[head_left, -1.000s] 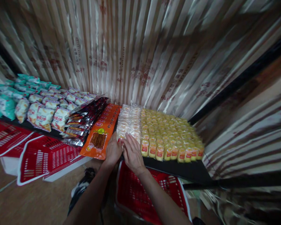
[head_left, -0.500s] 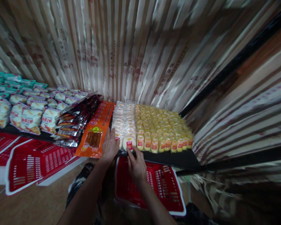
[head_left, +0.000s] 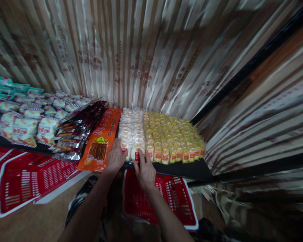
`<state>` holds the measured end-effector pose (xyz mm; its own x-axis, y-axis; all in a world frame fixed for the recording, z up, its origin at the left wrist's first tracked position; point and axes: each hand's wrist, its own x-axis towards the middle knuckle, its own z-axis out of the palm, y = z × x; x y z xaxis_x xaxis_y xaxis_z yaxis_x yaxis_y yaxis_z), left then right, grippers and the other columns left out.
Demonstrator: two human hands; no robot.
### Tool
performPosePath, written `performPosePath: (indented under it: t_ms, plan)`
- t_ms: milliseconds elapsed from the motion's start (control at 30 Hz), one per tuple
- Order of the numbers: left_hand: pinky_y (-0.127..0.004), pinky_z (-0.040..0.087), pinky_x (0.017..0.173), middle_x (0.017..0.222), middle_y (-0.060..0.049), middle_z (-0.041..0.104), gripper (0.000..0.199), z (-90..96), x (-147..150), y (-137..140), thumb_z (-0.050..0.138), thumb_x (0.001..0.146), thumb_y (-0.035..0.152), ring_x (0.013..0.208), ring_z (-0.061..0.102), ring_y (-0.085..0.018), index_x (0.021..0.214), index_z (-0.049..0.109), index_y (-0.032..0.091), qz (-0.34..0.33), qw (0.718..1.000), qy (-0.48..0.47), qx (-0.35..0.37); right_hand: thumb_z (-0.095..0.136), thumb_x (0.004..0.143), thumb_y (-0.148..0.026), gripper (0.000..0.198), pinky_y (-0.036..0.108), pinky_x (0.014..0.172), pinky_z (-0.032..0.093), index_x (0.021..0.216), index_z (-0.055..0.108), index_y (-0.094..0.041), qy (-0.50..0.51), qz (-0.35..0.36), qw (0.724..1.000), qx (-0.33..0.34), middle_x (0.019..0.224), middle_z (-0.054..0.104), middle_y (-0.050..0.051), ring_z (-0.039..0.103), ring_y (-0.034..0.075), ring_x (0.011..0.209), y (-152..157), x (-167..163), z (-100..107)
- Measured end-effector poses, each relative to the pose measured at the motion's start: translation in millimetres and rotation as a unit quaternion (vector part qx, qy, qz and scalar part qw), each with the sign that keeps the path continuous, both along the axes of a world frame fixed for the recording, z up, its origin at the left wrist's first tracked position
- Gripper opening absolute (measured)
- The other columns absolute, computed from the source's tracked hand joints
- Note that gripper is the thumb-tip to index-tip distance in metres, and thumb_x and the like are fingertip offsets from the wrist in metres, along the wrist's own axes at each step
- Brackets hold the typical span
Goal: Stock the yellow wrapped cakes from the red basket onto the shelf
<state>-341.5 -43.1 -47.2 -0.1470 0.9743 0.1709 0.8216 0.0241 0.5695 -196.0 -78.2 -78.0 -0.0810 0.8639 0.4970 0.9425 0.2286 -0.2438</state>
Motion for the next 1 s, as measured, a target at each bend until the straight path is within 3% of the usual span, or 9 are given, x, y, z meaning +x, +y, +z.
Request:
performPosePath:
  t_ms: [267, 400, 633, 733, 833, 1000]
  plan:
    - [-0.035, 0.034, 0.105, 0.140, -0.020, 0.037, 0.058, -4.4, -7.6, -0.1, 0.051, 0.080, 0.022, 0.129, 0.036, -0.026, 0.133, 0.033, 0.005, -0.024, 1.000, -0.006, -0.010, 0.043, 0.088, -0.034, 0.050, 0.028, 0.062, 0.050, 0.136, 0.036, -0.022, -0.003, -0.028, 1.000, 0.003, 0.102, 0.061, 0.010, 0.064, 0.022, 0.080, 7.1, -3.8, -0.9]
    - [-0.036, 0.030, 0.107, 0.141, -0.020, 0.035, 0.058, -7.8, -4.2, -0.4, 0.049, 0.082, 0.025, 0.131, 0.034, -0.026, 0.133, 0.032, 0.005, -0.034, 0.999, -0.009, -0.004, 0.041, 0.089, -0.033, 0.048, 0.030, 0.067, 0.052, 0.134, 0.038, -0.018, 0.003, -0.024, 1.000, -0.018, 0.105, 0.061, 0.013, 0.064, 0.023, 0.085, 7.8, -4.9, 0.5]
    - [-0.045, 0.024, 0.108, 0.145, -0.029, 0.015, 0.073, -20.3, 16.5, -2.1, 0.047, 0.082, 0.038, 0.136, 0.012, -0.034, 0.138, 0.019, -0.001, 0.001, 1.000, 0.004, 0.022, 0.039, 0.089, -0.027, 0.047, 0.033, 0.076, 0.052, 0.135, 0.038, -0.016, 0.037, 0.006, 0.999, -0.037, 0.112, 0.059, 0.015, 0.060, 0.023, 0.095, 6.0, -3.5, -1.9]
    - [-0.049, 0.027, 0.105, 0.144, -0.032, 0.014, 0.074, -28.6, 20.8, -0.8, 0.047, 0.083, 0.039, 0.136, 0.011, -0.037, 0.136, 0.020, -0.004, 0.018, 0.998, 0.032, 0.059, 0.036, 0.090, -0.022, 0.048, 0.031, 0.083, 0.051, 0.137, 0.035, -0.017, 0.090, 0.068, 0.993, -0.015, 0.113, 0.058, 0.012, 0.057, 0.020, 0.101, -4.0, 6.3, -5.1]
    - [-0.053, 0.027, 0.104, 0.143, -0.034, 0.013, 0.072, -33.4, 21.5, 0.5, 0.044, 0.085, 0.040, 0.136, 0.009, -0.038, 0.135, 0.022, -0.006, 0.020, 0.992, 0.054, 0.114, 0.037, 0.089, -0.018, 0.043, 0.031, 0.088, 0.049, 0.132, 0.043, -0.021, 0.121, 0.108, 0.987, 0.017, 0.110, 0.058, 0.010, 0.055, 0.018, 0.103, -19.5, 24.8, -5.9]
    - [-0.057, 0.024, 0.104, 0.147, -0.028, 0.009, 0.067, -27.4, 22.8, -2.1, 0.040, 0.088, 0.039, 0.137, 0.007, -0.036, 0.139, 0.018, 0.002, 0.025, 0.979, 0.057, 0.194, 0.043, 0.087, -0.019, 0.037, 0.045, 0.095, 0.042, 0.123, 0.052, -0.024, 0.089, 0.014, 0.991, 0.100, 0.126, 0.048, 0.011, 0.043, 0.023, 0.117, -35.6, 70.6, -2.5]
